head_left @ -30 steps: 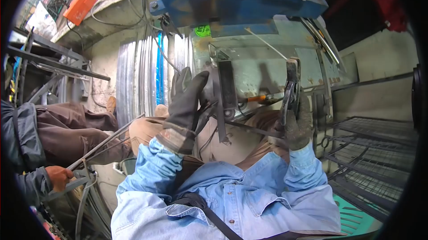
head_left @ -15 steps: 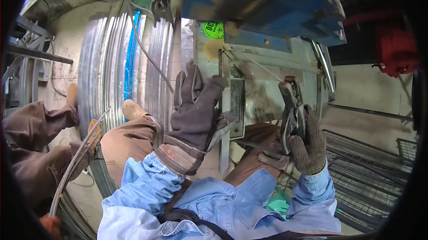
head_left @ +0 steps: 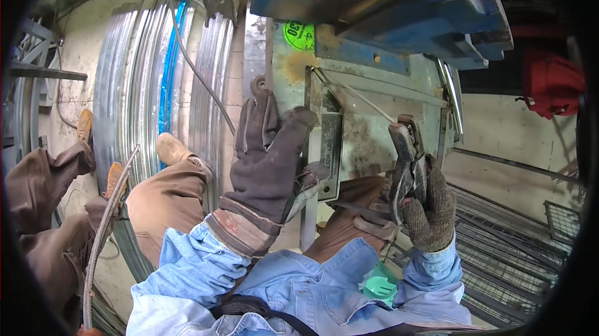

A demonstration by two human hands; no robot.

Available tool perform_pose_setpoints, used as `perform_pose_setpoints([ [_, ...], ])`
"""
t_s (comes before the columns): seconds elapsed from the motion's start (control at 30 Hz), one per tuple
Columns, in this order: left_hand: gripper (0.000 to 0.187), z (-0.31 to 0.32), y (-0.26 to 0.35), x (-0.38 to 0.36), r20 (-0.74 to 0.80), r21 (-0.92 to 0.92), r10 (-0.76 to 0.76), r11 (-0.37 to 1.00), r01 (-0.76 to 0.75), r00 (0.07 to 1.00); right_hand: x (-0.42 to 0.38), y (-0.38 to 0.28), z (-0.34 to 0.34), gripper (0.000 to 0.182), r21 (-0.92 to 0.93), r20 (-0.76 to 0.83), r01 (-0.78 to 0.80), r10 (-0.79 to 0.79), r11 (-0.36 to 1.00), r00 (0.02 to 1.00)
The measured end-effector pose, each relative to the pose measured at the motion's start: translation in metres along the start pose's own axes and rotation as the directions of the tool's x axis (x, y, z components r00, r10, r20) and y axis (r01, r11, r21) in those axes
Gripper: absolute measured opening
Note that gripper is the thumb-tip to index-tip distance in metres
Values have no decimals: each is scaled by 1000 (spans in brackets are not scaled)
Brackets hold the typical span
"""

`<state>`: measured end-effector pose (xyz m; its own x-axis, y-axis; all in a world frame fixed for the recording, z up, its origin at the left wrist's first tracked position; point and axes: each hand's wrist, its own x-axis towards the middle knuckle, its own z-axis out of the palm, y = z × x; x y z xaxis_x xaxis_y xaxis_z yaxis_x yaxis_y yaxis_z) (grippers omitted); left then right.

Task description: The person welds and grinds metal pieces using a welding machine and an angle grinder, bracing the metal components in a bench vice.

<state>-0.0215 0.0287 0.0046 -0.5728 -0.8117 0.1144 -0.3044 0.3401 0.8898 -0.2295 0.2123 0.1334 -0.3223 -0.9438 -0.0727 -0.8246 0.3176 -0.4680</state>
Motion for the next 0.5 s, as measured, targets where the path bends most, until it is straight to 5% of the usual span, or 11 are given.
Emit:
perform_pose_setpoints([
  [0.13, 73, 5, -1, -6, 14, -136, -93, 986, 94, 996, -3, -9, 0, 55, -34, 55, -41, 43, 999, 998],
  [0.23, 73, 5, 2, -9, 36, -212, -123, 969, 128, 992, -3, -16, 4, 59, 402, -28, -190, 220, 895, 975],
  [0.33, 73, 4, 3, -13, 49, -209, -138, 967, 145, 989, -1, -22, -4, 61, 355, 21, -188, 193, 916, 981],
  [0.43, 73, 5, 4, -14, 7, -285, -104, 953, 102, 995, -6, -19, -13, 68, -63, 137, -45, 53, 997, 989],
  [0.5, 74, 5, 3, -18, 19, -300, -112, 947, 112, 994, -8, -17, -11, 71, 35, 103, -113, 109, 993, 989],
])
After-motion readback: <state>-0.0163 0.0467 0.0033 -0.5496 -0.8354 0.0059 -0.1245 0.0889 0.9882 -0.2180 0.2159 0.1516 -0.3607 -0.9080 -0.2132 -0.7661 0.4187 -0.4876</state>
